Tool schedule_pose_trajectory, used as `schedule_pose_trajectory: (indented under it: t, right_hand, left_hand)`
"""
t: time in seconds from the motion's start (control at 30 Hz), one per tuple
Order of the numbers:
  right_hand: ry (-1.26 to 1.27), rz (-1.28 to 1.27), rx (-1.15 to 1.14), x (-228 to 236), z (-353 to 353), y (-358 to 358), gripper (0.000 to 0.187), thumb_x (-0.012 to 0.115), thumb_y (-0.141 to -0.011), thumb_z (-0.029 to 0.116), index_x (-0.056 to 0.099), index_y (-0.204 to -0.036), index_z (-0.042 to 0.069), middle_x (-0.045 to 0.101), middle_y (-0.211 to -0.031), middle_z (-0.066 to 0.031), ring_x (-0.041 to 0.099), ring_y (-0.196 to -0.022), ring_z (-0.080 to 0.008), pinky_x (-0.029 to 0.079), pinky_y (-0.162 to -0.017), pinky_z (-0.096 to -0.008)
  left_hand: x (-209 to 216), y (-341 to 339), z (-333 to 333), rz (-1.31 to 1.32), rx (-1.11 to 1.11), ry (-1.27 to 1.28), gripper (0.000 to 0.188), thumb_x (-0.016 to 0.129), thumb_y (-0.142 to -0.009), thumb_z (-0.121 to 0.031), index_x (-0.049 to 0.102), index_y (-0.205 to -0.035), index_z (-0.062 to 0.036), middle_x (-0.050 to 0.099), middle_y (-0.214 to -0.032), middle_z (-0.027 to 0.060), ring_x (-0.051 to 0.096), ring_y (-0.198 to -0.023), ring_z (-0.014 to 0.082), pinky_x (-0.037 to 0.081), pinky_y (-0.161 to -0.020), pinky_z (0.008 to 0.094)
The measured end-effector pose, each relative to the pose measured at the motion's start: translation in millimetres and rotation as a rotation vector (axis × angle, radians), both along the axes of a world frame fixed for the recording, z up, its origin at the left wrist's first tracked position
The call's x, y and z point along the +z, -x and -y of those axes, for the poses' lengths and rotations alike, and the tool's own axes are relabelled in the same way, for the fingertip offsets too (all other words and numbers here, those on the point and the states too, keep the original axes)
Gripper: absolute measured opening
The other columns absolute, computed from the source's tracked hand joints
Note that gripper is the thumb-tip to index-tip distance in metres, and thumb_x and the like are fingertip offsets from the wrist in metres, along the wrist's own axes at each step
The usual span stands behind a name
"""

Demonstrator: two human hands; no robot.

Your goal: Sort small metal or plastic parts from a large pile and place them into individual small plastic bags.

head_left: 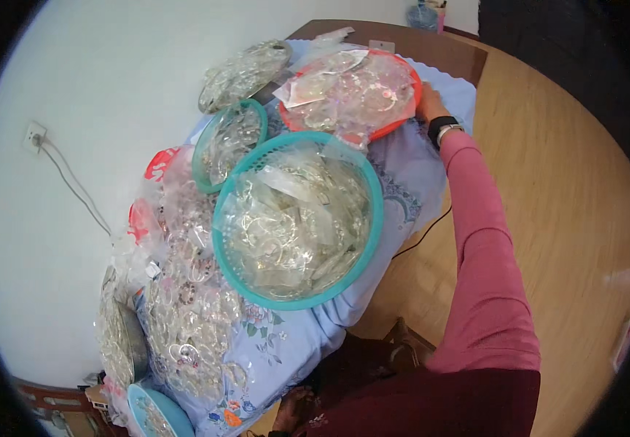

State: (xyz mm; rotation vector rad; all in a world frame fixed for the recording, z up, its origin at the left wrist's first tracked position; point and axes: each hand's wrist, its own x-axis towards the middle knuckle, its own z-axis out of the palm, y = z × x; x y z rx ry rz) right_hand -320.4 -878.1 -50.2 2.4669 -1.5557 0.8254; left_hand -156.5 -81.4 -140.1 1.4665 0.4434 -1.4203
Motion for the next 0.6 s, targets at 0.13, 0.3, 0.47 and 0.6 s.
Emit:
schedule_pose_trajectory:
  t: [0.13, 0.3, 0.47, 0.6]
  right_hand:
    - [-0.079, 0.0, 0.133, 29, -2, 14, 0.024, 0.051, -0.082, 0.02, 0.063, -0.1, 0.009, 0.064, -0.089, -0.0184, 0.06, -0.086, -0.0365, 0.049, -0.073, -0.0435]
    - [0.01, 0.163, 0.12, 24, -16, 25, 0.02, 0.055, -0.078, 0.019, 0.064, -0.086, 0.004, 0.062, -0.082, -0.0223, 0.06, -0.083, -0.0379, 0.048, -0.071, -0.0444]
    - [0.078, 0.368, -0.03, 35, -25, 55, 0.017, 0.059, -0.075, 0.012, 0.063, -0.09, 0.004, 0.064, -0.083, -0.018, 0.063, -0.08, -0.0296, 0.049, -0.071, -0.039]
    - [-0.004, 0.873, -0.07, 67, -43, 61, 0.02, 0.061, -0.076, 0.006, 0.063, -0.095, 0.002, 0.066, -0.086, -0.0115, 0.063, -0.08, -0.0226, 0.049, -0.072, -0.033]
  left_hand:
    - [-14, -6, -11, -0.114, 0.032, 0.08, 0.022, 0.059, -0.08, -0.009, 0.058, -0.101, -0.0021, 0.062, -0.088, 0.006, 0.056, -0.083, 0.0176, 0.046, -0.079, 0.029]
    - [-25, -7, -20, -0.054, 0.046, 0.042, 0.02, 0.059, -0.08, -0.009, 0.059, -0.099, -0.0029, 0.062, -0.084, 0.0058, 0.056, -0.08, 0.0173, 0.047, -0.074, 0.0287]
    - [-29, -14, -23, 0.026, -0.1, 0.055, 0.017, 0.057, -0.081, -0.008, 0.059, -0.097, -0.0025, 0.062, -0.085, 0.0063, 0.057, -0.08, 0.0176, 0.046, -0.072, 0.0281]
    - [-37, -20, -25, 0.126, -0.313, 0.108, 0.015, 0.054, -0.082, -0.006, 0.059, -0.095, -0.0016, 0.063, -0.088, 0.0071, 0.057, -0.082, 0.018, 0.046, -0.072, 0.0276]
